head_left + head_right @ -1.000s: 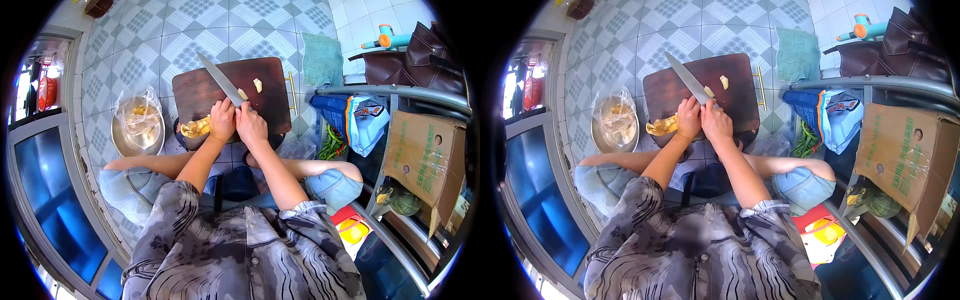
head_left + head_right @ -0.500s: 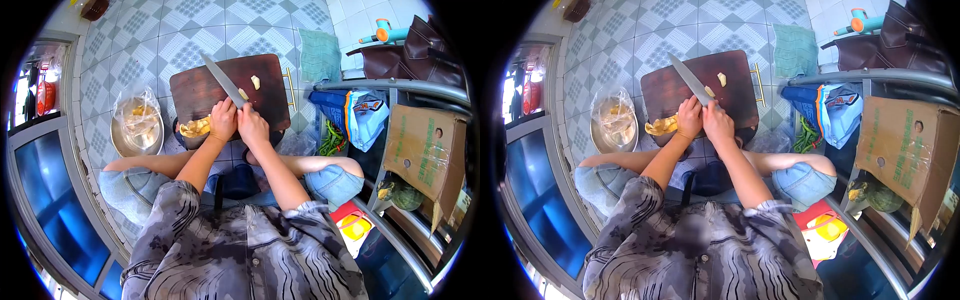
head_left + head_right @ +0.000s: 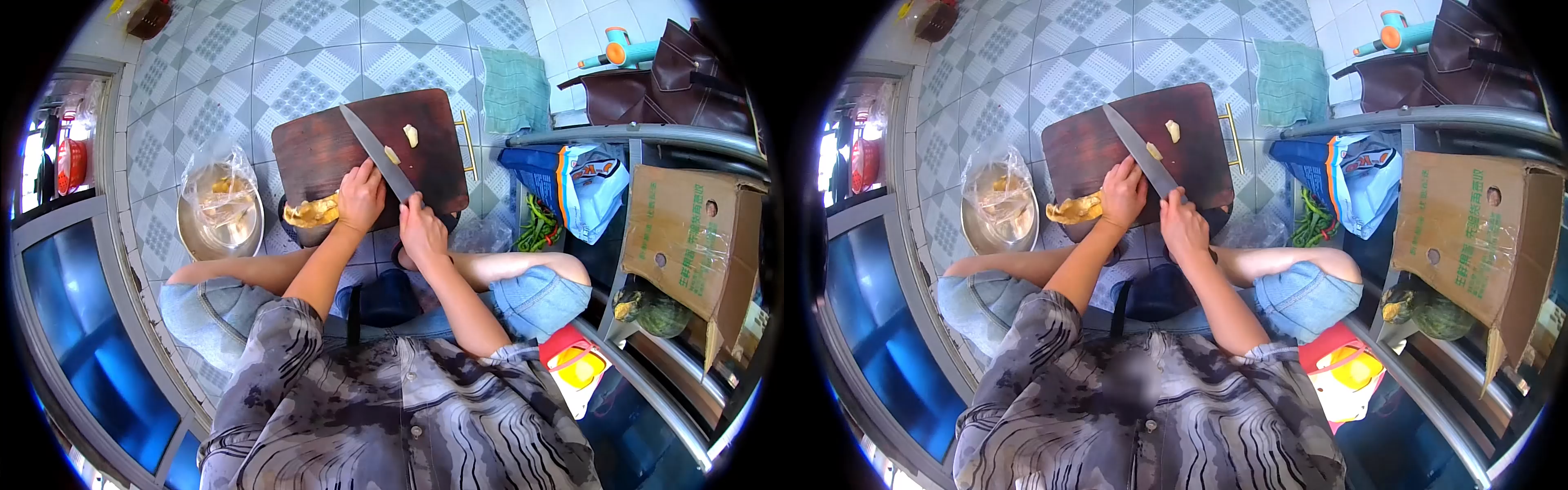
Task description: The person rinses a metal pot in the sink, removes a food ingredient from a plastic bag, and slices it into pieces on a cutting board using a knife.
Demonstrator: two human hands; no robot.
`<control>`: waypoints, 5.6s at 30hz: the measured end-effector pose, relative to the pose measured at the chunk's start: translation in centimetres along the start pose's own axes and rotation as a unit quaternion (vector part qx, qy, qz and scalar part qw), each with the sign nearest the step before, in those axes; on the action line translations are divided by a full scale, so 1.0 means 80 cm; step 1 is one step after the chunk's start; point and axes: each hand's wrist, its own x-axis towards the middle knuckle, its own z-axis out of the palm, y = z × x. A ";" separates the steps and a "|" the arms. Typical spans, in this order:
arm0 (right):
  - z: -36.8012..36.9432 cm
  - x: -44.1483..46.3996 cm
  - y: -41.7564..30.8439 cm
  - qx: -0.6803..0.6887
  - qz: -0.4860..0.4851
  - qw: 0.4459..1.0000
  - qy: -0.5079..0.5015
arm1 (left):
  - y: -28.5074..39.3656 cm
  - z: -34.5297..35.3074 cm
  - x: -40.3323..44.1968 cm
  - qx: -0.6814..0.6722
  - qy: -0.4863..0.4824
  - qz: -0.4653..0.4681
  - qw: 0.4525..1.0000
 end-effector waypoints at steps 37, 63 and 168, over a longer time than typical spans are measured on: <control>0.001 0.005 0.005 -0.032 -0.022 0.999 0.018 | 0.005 0.003 -0.002 0.035 0.006 0.009 0.999; -0.007 0.055 -0.022 -0.022 -0.052 0.998 0.018 | 0.008 0.004 0.000 0.036 0.016 -0.005 0.999; -0.004 0.061 -0.042 0.053 -0.028 0.998 -0.008 | -0.024 0.009 -0.007 0.067 -0.003 0.043 0.997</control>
